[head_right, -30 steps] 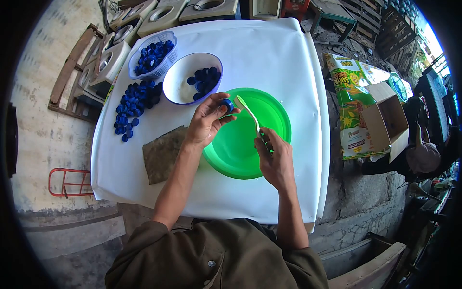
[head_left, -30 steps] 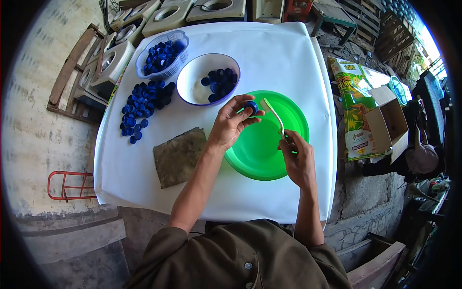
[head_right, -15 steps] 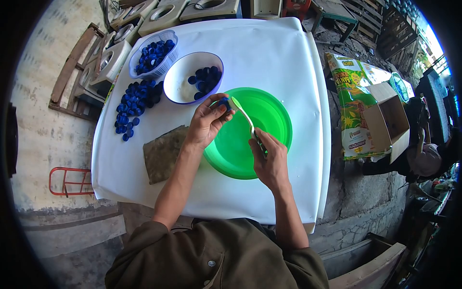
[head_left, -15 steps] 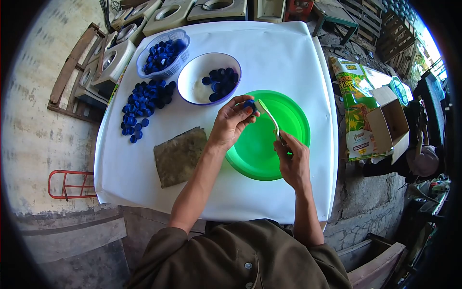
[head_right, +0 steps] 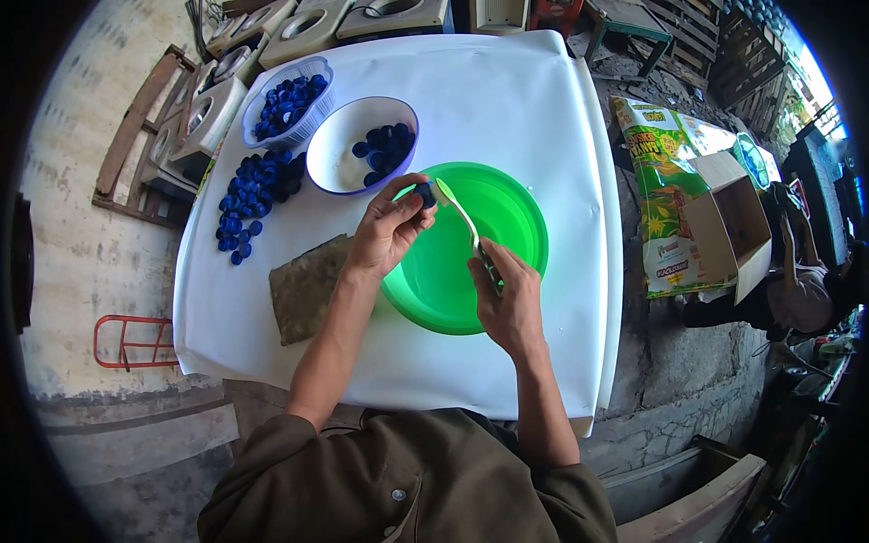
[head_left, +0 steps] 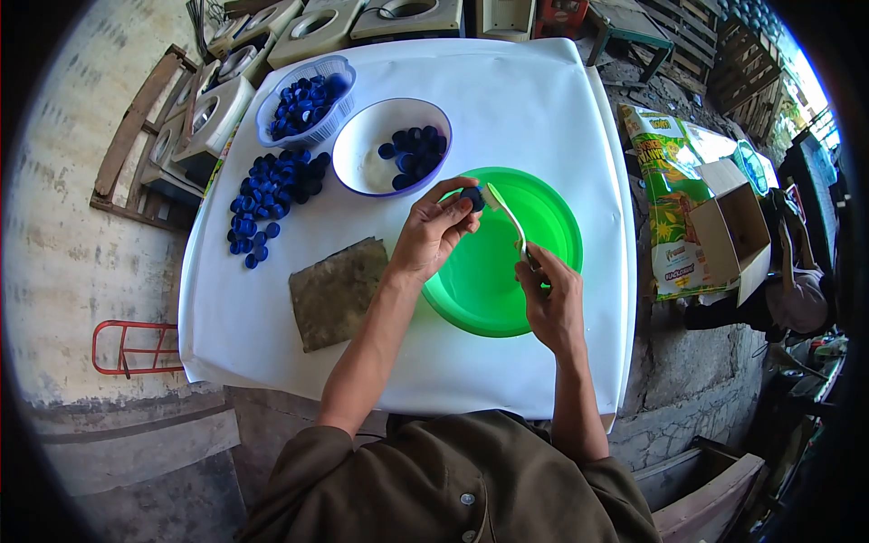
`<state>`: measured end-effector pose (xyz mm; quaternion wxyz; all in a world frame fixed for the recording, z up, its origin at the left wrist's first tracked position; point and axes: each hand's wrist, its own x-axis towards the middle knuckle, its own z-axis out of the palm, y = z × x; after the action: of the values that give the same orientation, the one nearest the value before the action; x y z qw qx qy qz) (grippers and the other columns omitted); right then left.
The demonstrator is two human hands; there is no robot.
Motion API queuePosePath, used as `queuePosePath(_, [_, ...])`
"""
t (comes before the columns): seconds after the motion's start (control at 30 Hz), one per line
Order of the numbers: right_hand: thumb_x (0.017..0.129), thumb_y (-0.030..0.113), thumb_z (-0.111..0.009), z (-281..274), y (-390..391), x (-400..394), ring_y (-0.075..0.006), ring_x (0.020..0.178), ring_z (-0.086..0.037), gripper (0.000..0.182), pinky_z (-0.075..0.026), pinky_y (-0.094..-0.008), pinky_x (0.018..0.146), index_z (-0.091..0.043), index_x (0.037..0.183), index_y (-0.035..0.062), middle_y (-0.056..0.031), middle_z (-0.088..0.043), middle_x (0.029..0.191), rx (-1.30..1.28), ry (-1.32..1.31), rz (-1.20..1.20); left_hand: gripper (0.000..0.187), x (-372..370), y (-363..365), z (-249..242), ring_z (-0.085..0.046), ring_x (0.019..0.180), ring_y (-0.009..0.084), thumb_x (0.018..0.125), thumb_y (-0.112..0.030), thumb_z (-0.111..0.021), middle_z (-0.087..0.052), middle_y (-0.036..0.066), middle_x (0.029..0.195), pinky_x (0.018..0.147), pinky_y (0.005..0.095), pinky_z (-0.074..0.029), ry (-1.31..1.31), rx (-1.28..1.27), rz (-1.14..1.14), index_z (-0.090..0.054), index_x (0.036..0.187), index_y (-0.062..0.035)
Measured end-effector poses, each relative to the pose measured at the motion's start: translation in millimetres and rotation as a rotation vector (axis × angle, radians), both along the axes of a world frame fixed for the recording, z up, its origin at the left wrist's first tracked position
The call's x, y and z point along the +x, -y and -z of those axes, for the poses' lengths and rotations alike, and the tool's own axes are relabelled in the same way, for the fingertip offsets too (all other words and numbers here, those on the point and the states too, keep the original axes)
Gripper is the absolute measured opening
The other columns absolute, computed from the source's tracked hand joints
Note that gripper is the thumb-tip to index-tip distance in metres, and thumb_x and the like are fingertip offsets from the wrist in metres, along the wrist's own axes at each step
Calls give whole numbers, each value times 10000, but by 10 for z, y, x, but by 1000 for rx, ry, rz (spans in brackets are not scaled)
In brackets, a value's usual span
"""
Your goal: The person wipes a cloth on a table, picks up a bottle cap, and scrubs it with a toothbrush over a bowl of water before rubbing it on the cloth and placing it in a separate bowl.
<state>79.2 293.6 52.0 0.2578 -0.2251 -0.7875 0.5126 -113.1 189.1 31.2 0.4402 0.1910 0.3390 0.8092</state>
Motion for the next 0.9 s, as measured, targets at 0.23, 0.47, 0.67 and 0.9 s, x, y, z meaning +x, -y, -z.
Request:
queuePosePath(0.23, [923,23,-674,-2,-13,21,-226,682,-634,252,-502,-335,647,-662,1162,-57,-166,-690,872,-45,-9,-6,403,60,-2,-61,-592,785,93,989,-151,-666,-653,61,939,689,239,-492,-254,-123,-23,-579,1340,28])
queuePosePath(0.47, [926,15,-665,-60,-8,36,-212,682,-637,247,-503,-326,640,-664,1166,-47,-152,-690,859,-78,-18,-16,392,133,-37,-82,-547,630,90,1056,-377,-545,-654,43,798,591,251,-457,-587,-329,-143,-631,1027,4])
queuePosePath(0.67, [926,0,-662,-24,43,23,-213,705,-656,249,-517,-324,652,-658,1168,-60,-154,-690,867,-95,-53,-31,398,155,-19,-137,-524,594,64,1036,-408,-580,-602,7,690,547,239,-433,-572,-322,-198,-621,927,-28])
queuePosePath(0.9, [925,-12,-663,-25,42,21,-214,722,-668,251,-525,-326,659,-652,1169,-69,-164,-684,869,-101,-39,-62,350,191,-64,-95,-562,630,95,1043,-344,-583,-603,38,766,572,260,-489,-522,-166,-200,-588,974,0])
